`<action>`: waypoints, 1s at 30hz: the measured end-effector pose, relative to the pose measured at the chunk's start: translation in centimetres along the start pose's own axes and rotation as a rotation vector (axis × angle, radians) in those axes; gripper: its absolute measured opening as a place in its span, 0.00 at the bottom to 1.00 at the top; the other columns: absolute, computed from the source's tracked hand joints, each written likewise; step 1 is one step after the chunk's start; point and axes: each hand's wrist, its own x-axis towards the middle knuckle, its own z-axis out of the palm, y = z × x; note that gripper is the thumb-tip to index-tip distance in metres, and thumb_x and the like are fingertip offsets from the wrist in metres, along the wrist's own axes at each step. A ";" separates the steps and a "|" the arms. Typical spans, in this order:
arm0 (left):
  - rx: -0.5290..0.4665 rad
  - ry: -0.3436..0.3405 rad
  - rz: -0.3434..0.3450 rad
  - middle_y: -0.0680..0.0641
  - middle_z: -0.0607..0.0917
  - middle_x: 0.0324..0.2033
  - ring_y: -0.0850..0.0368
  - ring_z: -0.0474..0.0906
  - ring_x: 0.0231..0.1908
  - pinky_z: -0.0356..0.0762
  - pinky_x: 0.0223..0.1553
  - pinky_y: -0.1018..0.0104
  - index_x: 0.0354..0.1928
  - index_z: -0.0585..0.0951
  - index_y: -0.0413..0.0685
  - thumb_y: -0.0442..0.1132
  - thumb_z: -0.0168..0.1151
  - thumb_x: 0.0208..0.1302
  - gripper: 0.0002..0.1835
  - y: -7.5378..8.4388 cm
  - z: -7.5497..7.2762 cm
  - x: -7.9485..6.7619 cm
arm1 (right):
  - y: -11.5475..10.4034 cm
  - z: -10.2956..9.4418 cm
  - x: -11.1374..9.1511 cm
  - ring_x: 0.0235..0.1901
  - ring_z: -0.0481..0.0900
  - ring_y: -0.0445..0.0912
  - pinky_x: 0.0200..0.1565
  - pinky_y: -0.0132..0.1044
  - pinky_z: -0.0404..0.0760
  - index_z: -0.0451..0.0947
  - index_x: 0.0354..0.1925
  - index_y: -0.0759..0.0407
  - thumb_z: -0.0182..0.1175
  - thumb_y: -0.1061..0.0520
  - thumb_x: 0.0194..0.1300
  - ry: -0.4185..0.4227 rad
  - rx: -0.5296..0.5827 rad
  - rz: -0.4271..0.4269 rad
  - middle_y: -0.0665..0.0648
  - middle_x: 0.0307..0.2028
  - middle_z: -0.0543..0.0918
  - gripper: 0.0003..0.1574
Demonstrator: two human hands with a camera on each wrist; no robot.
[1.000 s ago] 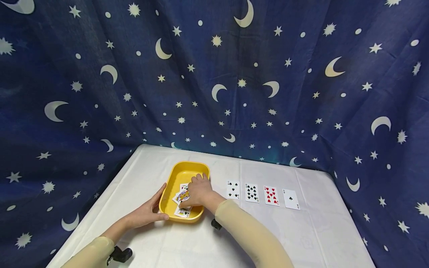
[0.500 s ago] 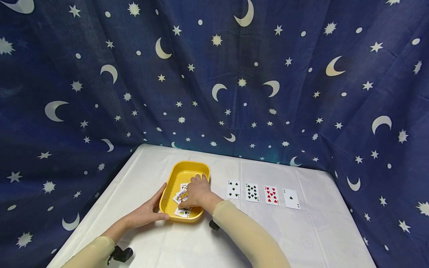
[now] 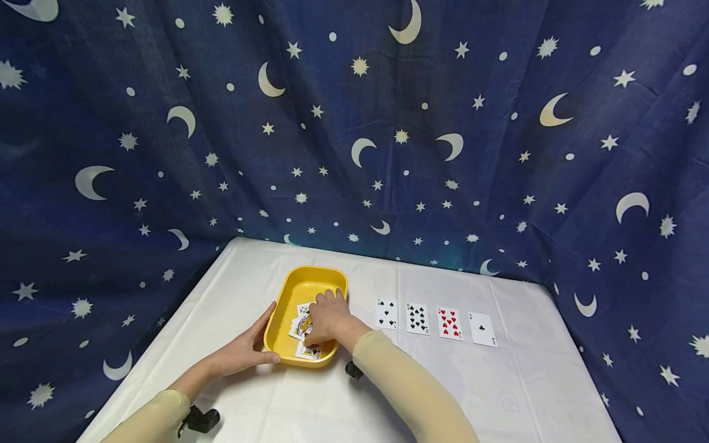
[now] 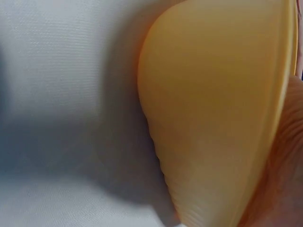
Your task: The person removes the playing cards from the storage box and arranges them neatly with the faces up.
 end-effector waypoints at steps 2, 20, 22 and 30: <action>-0.001 0.005 0.013 0.54 0.38 0.81 0.53 0.36 0.79 0.41 0.77 0.47 0.83 0.36 0.65 0.54 0.78 0.57 0.66 0.0 0.0 0.0 | 0.1 0.0 0.0 0.55 0.68 0.49 0.73 0.56 0.59 0.80 0.62 0.51 0.69 0.20 0.47 -0.001 0.025 0.006 0.50 0.51 0.77 0.54; -0.015 0.003 0.006 0.54 0.37 0.81 0.52 0.35 0.79 0.42 0.77 0.47 0.83 0.35 0.66 0.52 0.78 0.58 0.66 0.2 0.1 0.0 | 0.0 0.0 -0.2 0.54 0.68 0.48 0.71 0.55 0.61 0.82 0.59 0.51 0.70 0.19 0.46 0.002 0.013 0.013 0.49 0.47 0.75 0.53; -0.020 0.001 0.003 0.55 0.37 0.81 0.53 0.35 0.79 0.42 0.77 0.48 0.82 0.35 0.66 0.52 0.77 0.58 0.66 0.2 0.1 0.0 | 0.0 -0.1 -0.3 0.53 0.68 0.48 0.71 0.54 0.62 0.82 0.57 0.50 0.71 0.20 0.46 0.008 0.011 0.009 0.48 0.45 0.75 0.51; -0.028 0.011 0.003 0.54 0.38 0.82 0.52 0.36 0.79 0.44 0.76 0.47 0.83 0.36 0.65 0.51 0.78 0.58 0.66 0.2 0.1 0.0 | -0.1 0.0 -0.3 0.50 0.66 0.47 0.70 0.53 0.64 0.82 0.56 0.51 0.73 0.22 0.46 0.020 0.033 0.008 0.47 0.41 0.73 0.49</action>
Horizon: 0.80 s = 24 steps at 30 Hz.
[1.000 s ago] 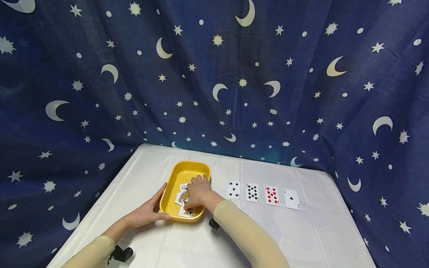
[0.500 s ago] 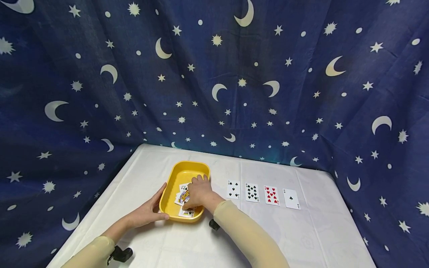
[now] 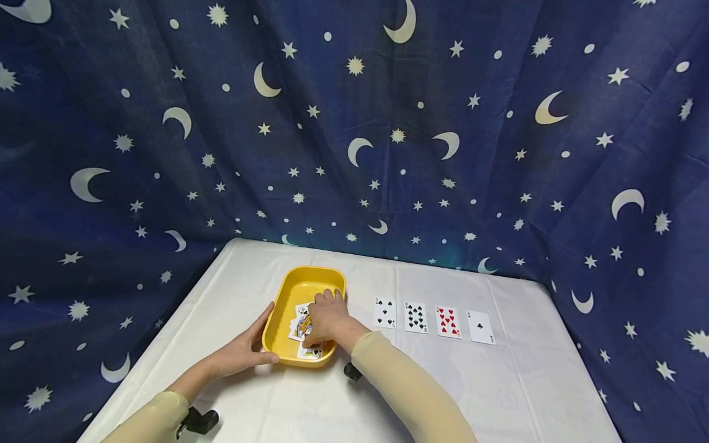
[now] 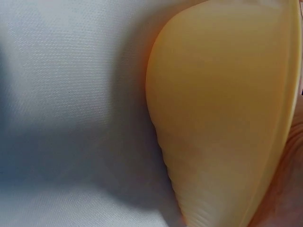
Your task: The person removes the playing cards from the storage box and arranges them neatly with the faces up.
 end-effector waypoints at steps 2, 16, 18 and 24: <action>-0.002 0.003 -0.002 0.54 0.38 0.82 0.52 0.36 0.79 0.45 0.77 0.48 0.83 0.36 0.66 0.51 0.78 0.57 0.66 0.0 0.0 0.0 | 0.0 0.0 0.0 0.50 0.66 0.47 0.70 0.53 0.64 0.82 0.57 0.51 0.73 0.22 0.46 0.000 0.002 0.002 0.47 0.42 0.73 0.50; 0.007 -0.002 -0.016 0.55 0.38 0.82 0.51 0.36 0.79 0.47 0.76 0.48 0.82 0.36 0.67 0.53 0.78 0.57 0.66 0.1 0.0 0.0 | 0.0 0.1 -0.1 0.57 0.68 0.49 0.72 0.53 0.60 0.76 0.68 0.48 0.76 0.25 0.45 -0.005 0.040 0.006 0.50 0.54 0.77 0.57; 0.006 -0.003 -0.018 0.55 0.38 0.82 0.51 0.36 0.79 0.47 0.76 0.48 0.82 0.36 0.67 0.53 0.78 0.57 0.66 0.1 0.0 0.0 | 0.2 0.1 -0.1 0.59 0.68 0.49 0.73 0.53 0.59 0.73 0.70 0.48 0.76 0.25 0.45 0.005 0.049 -0.001 0.51 0.57 0.77 0.60; 0.006 0.000 -0.012 0.54 0.38 0.82 0.51 0.36 0.79 0.46 0.76 0.46 0.83 0.36 0.66 0.52 0.77 0.58 0.66 0.1 0.0 0.0 | 1.2 -0.9 -0.8 0.63 0.67 0.51 0.72 0.51 0.61 0.70 0.73 0.50 0.78 0.28 0.43 0.066 0.090 -0.045 0.53 0.62 0.76 0.64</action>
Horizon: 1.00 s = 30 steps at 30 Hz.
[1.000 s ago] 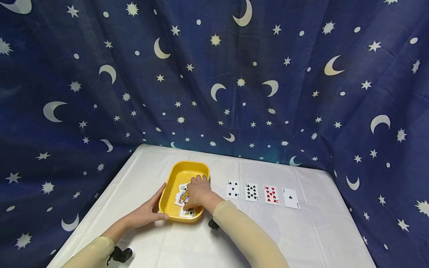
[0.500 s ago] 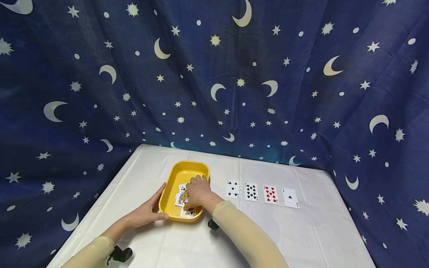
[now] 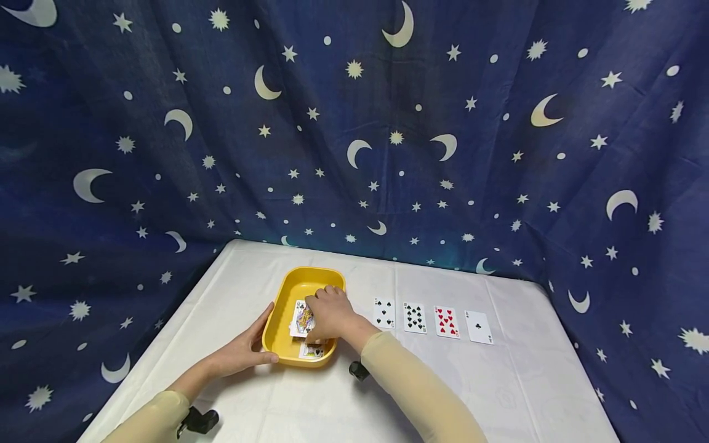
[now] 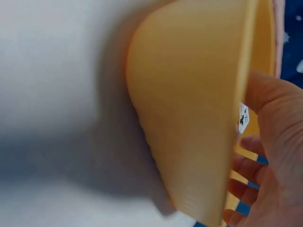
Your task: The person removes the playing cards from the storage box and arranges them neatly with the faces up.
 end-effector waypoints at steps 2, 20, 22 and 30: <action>-0.001 0.004 0.002 0.54 0.38 0.82 0.50 0.36 0.79 0.46 0.76 0.46 0.83 0.36 0.65 0.52 0.78 0.58 0.66 0.0 0.1 0.0 | 0.5 -0.6 -0.4 0.64 0.66 0.51 0.73 0.50 0.61 0.70 0.73 0.51 0.79 0.29 0.43 0.022 0.025 0.001 0.53 0.63 0.76 0.64; 0.026 0.010 -0.004 0.56 0.37 0.81 0.53 0.36 0.79 0.45 0.76 0.48 0.82 0.35 0.65 0.55 0.78 0.56 0.67 0.0 0.1 0.3 | 7.3 -5.0 -6.0 0.67 0.64 0.53 0.71 0.54 0.62 0.69 0.74 0.43 0.82 0.40 0.45 0.140 0.174 0.105 0.54 0.66 0.73 0.59; 0.027 0.011 0.005 0.54 0.37 0.82 0.51 0.35 0.79 0.45 0.76 0.46 0.83 0.35 0.64 0.54 0.78 0.56 0.67 0.0 0.1 0.3 | 8.0 -5.1 -6.5 0.67 0.63 0.54 0.71 0.55 0.63 0.69 0.74 0.42 0.82 0.42 0.45 0.140 0.177 0.122 0.54 0.66 0.72 0.59; 0.024 0.002 -0.028 0.61 0.37 0.81 0.57 0.36 0.79 0.45 0.76 0.51 0.82 0.35 0.68 0.56 0.78 0.55 0.68 -0.1 0.1 0.3 | 10.8 -5.1 -8.7 0.68 0.63 0.57 0.69 0.61 0.64 0.68 0.74 0.44 0.82 0.40 0.44 0.152 0.171 0.147 0.58 0.67 0.72 0.61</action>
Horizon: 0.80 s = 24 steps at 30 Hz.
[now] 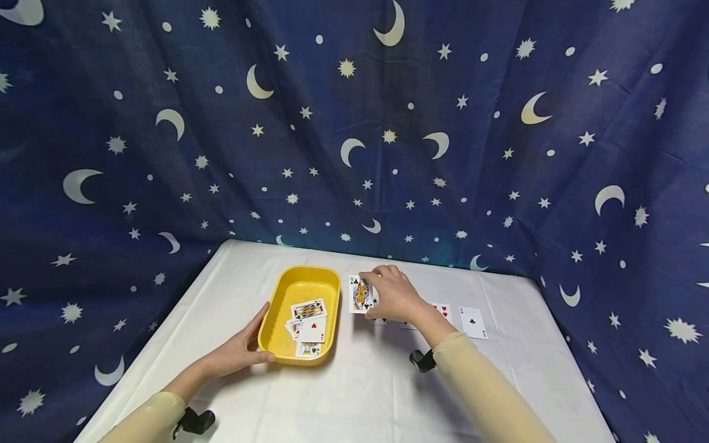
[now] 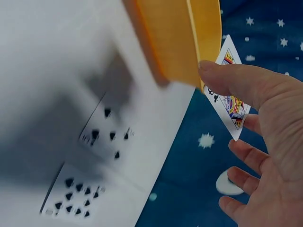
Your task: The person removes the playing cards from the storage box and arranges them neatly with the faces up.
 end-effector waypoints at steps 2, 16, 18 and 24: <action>-0.006 -0.005 0.004 0.61 0.37 0.81 0.58 0.36 0.79 0.45 0.76 0.52 0.82 0.35 0.67 0.56 0.78 0.55 0.68 -0.1 0.0 0.0 | 0.9 -0.1 -0.4 0.68 0.63 0.58 0.69 0.61 0.64 0.68 0.75 0.44 0.83 0.40 0.45 -0.003 -0.003 0.007 0.58 0.67 0.71 0.61; 0.013 -0.002 0.019 0.59 0.37 0.81 0.56 0.34 0.79 0.41 0.76 0.47 0.82 0.36 0.67 0.55 0.78 0.56 0.67 0.0 0.0 -0.1 | 9.6 -0.5 -4.7 0.66 0.62 0.64 0.65 0.69 0.64 0.67 0.75 0.51 0.81 0.50 0.48 -0.009 0.042 0.095 0.66 0.68 0.69 0.59; 0.013 -0.005 0.023 0.59 0.37 0.81 0.56 0.34 0.79 0.41 0.77 0.47 0.82 0.36 0.68 0.55 0.78 0.56 0.67 0.0 0.0 -0.1 | 10.6 -0.7 -5.4 0.66 0.62 0.66 0.64 0.71 0.65 0.66 0.75 0.53 0.81 0.51 0.49 -0.010 0.048 0.104 0.67 0.68 0.69 0.58; -0.003 -0.006 0.013 0.59 0.37 0.81 0.56 0.34 0.79 0.42 0.76 0.49 0.82 0.35 0.66 0.53 0.78 0.57 0.66 0.1 0.0 0.0 | 12.8 -1.1 -6.7 0.66 0.61 0.67 0.62 0.72 0.65 0.66 0.75 0.55 0.81 0.53 0.49 -0.013 0.053 0.138 0.69 0.67 0.68 0.58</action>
